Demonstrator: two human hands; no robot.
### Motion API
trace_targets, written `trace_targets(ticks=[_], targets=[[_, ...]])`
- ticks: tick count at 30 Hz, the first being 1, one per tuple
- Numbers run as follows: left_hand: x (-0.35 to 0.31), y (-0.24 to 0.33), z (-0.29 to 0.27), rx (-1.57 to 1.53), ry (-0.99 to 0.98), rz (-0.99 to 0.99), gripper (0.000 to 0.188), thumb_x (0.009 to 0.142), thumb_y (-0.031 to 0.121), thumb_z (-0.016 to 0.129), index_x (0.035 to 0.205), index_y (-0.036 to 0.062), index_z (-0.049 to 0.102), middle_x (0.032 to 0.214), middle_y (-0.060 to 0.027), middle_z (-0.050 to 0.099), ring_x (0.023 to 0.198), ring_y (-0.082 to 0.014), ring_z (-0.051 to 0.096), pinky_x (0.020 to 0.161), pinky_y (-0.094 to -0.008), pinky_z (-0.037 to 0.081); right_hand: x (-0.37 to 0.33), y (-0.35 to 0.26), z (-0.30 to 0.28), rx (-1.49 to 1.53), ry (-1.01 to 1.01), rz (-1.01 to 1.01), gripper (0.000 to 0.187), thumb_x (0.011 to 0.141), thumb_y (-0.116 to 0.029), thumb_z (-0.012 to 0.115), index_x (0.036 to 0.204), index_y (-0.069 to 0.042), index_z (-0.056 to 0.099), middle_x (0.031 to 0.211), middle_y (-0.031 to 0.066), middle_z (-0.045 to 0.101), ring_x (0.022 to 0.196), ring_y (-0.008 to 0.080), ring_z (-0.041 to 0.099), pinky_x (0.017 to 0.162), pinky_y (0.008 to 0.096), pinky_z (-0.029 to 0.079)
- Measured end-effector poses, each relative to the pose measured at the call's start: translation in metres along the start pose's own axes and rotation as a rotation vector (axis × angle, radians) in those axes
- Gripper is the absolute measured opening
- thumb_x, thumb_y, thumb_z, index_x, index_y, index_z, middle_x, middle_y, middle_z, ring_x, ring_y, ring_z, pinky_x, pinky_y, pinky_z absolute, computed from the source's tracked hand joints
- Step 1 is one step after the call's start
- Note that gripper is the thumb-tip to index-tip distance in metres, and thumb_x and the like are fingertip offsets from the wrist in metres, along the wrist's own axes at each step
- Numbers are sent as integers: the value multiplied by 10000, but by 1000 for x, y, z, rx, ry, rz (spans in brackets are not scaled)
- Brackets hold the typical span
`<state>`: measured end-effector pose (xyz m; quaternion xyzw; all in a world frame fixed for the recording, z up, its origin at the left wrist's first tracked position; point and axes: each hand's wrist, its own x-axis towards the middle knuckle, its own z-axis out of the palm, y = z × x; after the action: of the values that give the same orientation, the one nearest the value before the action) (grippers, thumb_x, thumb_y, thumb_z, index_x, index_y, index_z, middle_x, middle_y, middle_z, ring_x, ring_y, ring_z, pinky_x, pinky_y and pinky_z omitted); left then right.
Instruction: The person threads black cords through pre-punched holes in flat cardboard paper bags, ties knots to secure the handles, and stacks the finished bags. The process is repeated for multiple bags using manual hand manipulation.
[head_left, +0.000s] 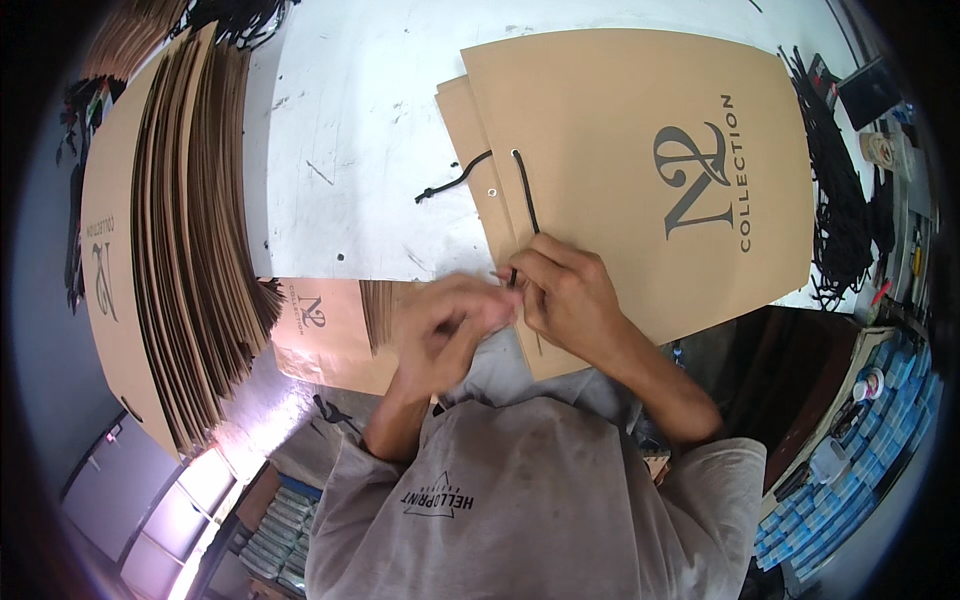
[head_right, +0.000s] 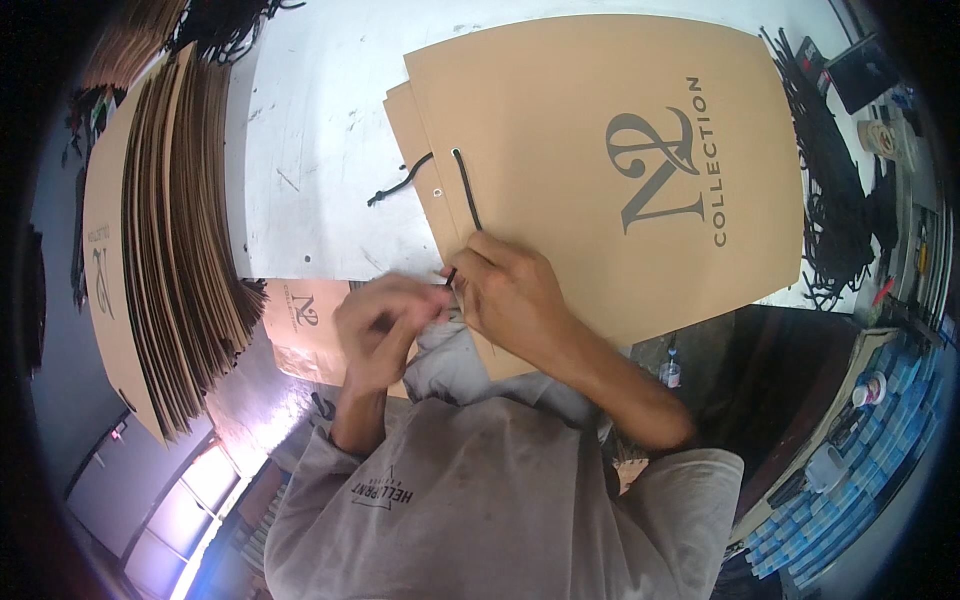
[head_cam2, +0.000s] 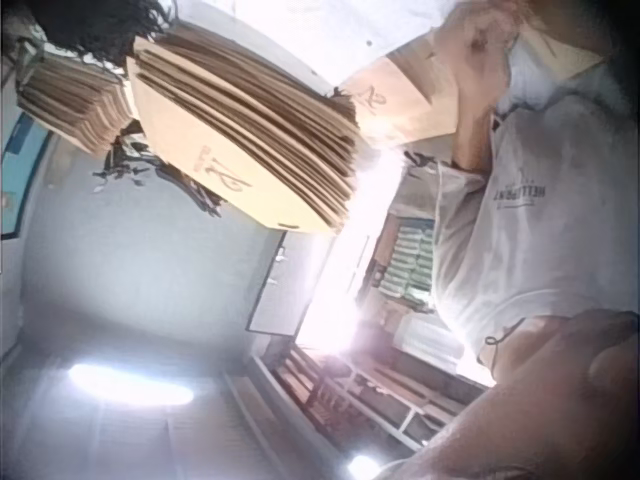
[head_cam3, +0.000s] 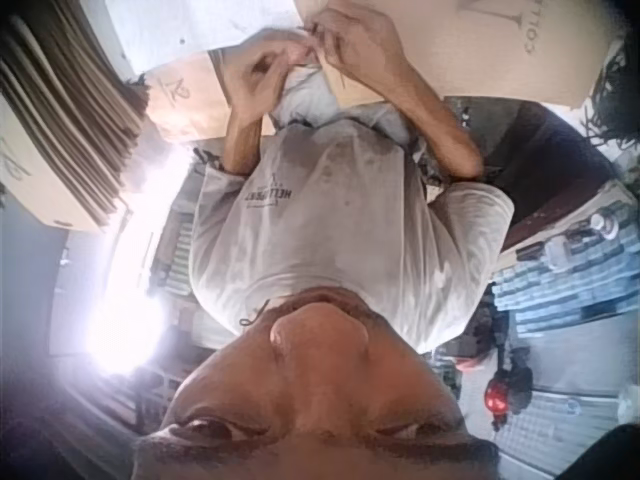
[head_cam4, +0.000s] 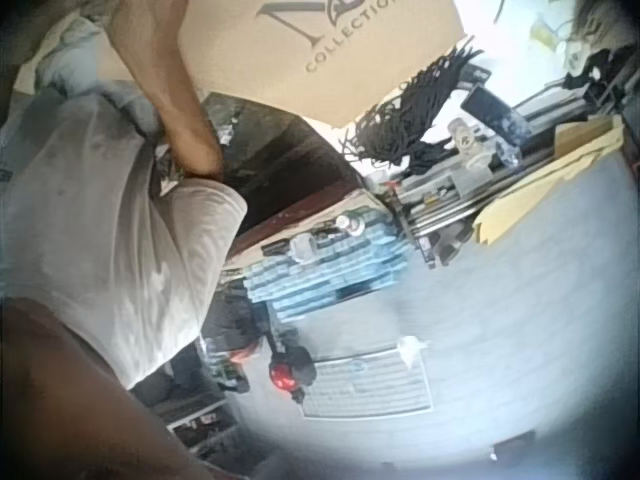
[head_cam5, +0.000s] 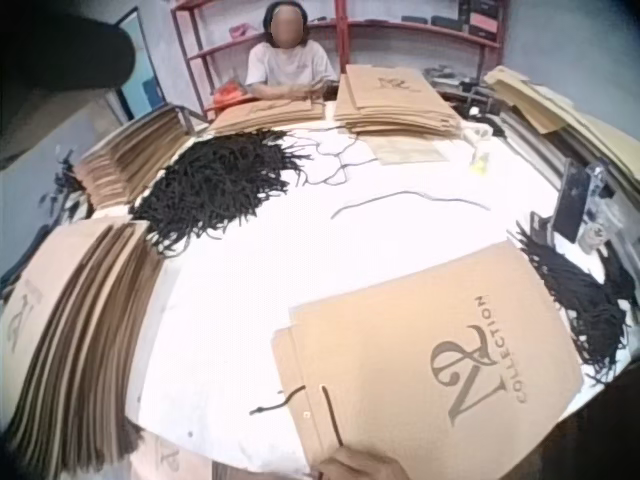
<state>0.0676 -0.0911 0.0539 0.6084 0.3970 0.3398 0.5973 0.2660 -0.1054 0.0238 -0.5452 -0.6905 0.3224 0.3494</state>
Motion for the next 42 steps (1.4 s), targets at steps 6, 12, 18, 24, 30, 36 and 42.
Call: trace_targets(ticks=[6, 12, 18, 24, 30, 36, 42], targets=[[3, -15, -7, -270, 171, 58, 96, 1000, -15, 664, 1062, -82, 695, 1049, -194, 735, 848, -197, 726, 768, -306, 605, 44, -7, -50, 132, -380, 123, 423, 805, -63, 789, 1219, -66, 703, 971, 112, 698, 767, 256, 702, 666, 377, 568], [26, -49, -25, 181, 323, -35, 119, 1020, -2, 644, 1108, -72, 684, 1046, -144, 742, 868, -156, 710, 811, -271, 575, 121, 85, -155, -742, 44, 59, 946, 744, -361, 916, 1536, -92, 474, 1470, 180, 568, 1448, 361, 443, 1168, 644, 308], [30, -59, -24, 93, 447, 25, 373, 1009, -5, 642, 1367, -42, 546, 1088, -167, 732, 849, -155, 702, 739, -279, 591, 165, 78, -196, -877, -46, 132, 759, 743, -374, 895, 1366, -82, 577, 1313, 159, 652, 1349, 343, 533, 1183, 711, 227], [37, -65, -27, 2, 473, 65, 401, 1008, 38, 649, 1385, -34, 532, 1287, -190, 659, 851, -149, 685, 669, -263, 566, 126, -44, -289, -1084, 794, -687, 383, 758, -231, 861, 1064, -71, 694, 1057, 85, 731, 957, 269, 692, 969, 403, 508], [62, -63, -102, 239, 661, 230, 320, 1062, 155, 612, 1321, -32, 587, 1230, -166, 674, 836, -135, 663, 748, -276, 572, 11, -108, -250, -804, 163, -380, 247, 745, -136, 726, 962, -25, 685, 995, 113, 692, 930, 277, 704, 821, 377, 562], [92, -38, -116, -183, 734, -3, 241, 1065, 188, 636, 1217, 1, 650, 1090, -108, 703, 766, -93, 623, 635, -236, 489, -56, -37, -194, -605, -329, 36, 236, 772, -176, 741, 950, -45, 659, 957, 142, 697, 926, 324, 703, 855, 417, 550], [83, -55, -93, 85, 523, -33, 163, 1023, 180, 711, 1017, 25, 661, 823, -13, 664, 654, -44, 553, 559, -203, 420, -75, 131, -279, -654, 709, 359, 84, 889, -51, 686, 902, 31, 702, 863, 223, 731, 768, 360, 722, 726, 433, 560]])
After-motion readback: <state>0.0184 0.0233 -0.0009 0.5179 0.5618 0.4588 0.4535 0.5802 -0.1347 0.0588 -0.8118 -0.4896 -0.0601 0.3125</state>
